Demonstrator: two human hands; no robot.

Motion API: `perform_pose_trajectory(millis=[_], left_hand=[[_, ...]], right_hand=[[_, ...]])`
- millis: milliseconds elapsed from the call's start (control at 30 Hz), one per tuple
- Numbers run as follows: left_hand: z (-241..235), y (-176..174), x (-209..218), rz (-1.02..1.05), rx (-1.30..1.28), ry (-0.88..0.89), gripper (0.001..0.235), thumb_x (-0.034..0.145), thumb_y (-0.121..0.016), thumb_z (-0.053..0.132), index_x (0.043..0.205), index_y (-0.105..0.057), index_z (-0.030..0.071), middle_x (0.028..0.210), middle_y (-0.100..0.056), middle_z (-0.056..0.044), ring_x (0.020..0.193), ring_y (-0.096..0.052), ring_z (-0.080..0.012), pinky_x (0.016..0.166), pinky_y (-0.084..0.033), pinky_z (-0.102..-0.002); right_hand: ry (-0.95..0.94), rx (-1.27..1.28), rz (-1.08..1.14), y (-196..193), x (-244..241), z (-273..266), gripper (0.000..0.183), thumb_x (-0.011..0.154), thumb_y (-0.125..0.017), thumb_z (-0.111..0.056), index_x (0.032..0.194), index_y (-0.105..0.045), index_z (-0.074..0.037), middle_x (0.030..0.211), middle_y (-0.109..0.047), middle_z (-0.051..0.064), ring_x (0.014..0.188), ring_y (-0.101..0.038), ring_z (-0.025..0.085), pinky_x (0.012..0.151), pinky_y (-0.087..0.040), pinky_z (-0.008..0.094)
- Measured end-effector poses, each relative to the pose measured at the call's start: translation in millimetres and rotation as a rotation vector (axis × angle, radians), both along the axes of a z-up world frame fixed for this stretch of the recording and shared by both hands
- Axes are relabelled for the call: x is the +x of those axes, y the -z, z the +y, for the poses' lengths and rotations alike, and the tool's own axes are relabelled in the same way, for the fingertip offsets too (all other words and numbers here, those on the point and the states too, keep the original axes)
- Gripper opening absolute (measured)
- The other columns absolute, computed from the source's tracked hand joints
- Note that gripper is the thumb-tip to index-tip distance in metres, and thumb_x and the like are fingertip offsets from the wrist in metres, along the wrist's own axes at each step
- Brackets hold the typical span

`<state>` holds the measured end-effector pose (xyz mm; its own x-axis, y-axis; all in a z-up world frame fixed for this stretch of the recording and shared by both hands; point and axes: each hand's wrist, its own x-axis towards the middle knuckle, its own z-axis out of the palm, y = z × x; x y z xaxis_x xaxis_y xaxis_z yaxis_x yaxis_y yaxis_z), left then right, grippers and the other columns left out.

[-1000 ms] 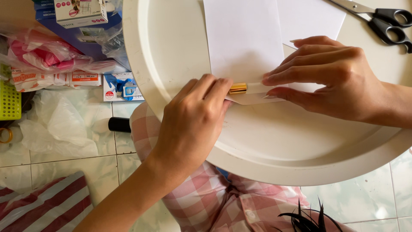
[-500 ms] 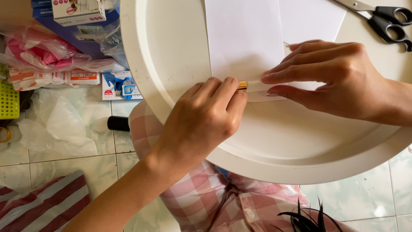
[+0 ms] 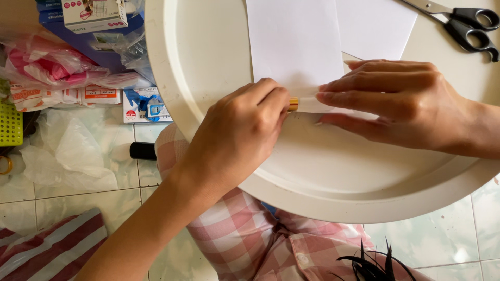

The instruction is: The person wraps a small white object with clear tape, then folds and cuts a white sheet of paper. They roll the paper around a cylindrical object and secure it with tape to form a paper tube.

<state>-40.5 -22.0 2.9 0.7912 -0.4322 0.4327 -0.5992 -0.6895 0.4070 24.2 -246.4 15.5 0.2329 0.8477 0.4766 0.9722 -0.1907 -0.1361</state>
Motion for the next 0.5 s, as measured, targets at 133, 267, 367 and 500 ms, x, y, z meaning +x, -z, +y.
perform_pose_trajectory(millis=[133,267,367,500], left_hand=[[4,-1,4,0.063,-0.141,0.036,0.015,0.078,-0.060,-0.013,0.078,-0.053,0.000,0.076,-0.054,-0.008,0.060,-0.053,-0.0218,0.053,-0.043,-0.032],[4,3,6,0.126,-0.255,0.033,0.019,0.072,-0.074,-0.004,0.077,-0.057,0.004,0.077,-0.060,-0.005,0.065,-0.060,-0.0165,0.059,-0.046,-0.027],[3,4,8,0.128,-0.260,0.016,0.023,0.072,-0.078,0.001,0.080,-0.056,0.006,0.078,-0.059,-0.004,0.065,-0.061,-0.0164,0.059,-0.046,-0.027],[2,11,11,0.060,-0.242,0.012,0.010,0.079,-0.072,0.002,0.086,-0.064,0.004,0.078,-0.060,-0.006,0.065,-0.060,-0.0223,0.059,-0.045,-0.032]], right_hand=[[-0.004,-0.005,0.002,3,3,-1,0.022,0.081,-0.079,-0.010,0.097,-0.070,0.001,0.092,-0.069,0.012,0.078,-0.066,0.025,0.087,-0.057,0.043],[0.001,-0.006,-0.010,4,3,-1,0.019,0.082,-0.078,-0.008,0.097,-0.070,0.001,0.092,-0.069,0.011,0.075,-0.065,0.025,0.087,-0.057,0.042],[0.021,-0.021,0.018,3,5,0,0.017,0.083,-0.077,-0.007,0.097,-0.071,0.001,0.090,-0.069,0.011,0.076,-0.064,0.026,0.086,-0.057,0.042],[0.097,-0.054,0.073,5,7,-1,0.013,0.085,-0.076,-0.008,0.095,-0.072,-0.002,0.084,-0.069,0.007,0.074,-0.062,0.024,0.083,-0.052,0.041]])
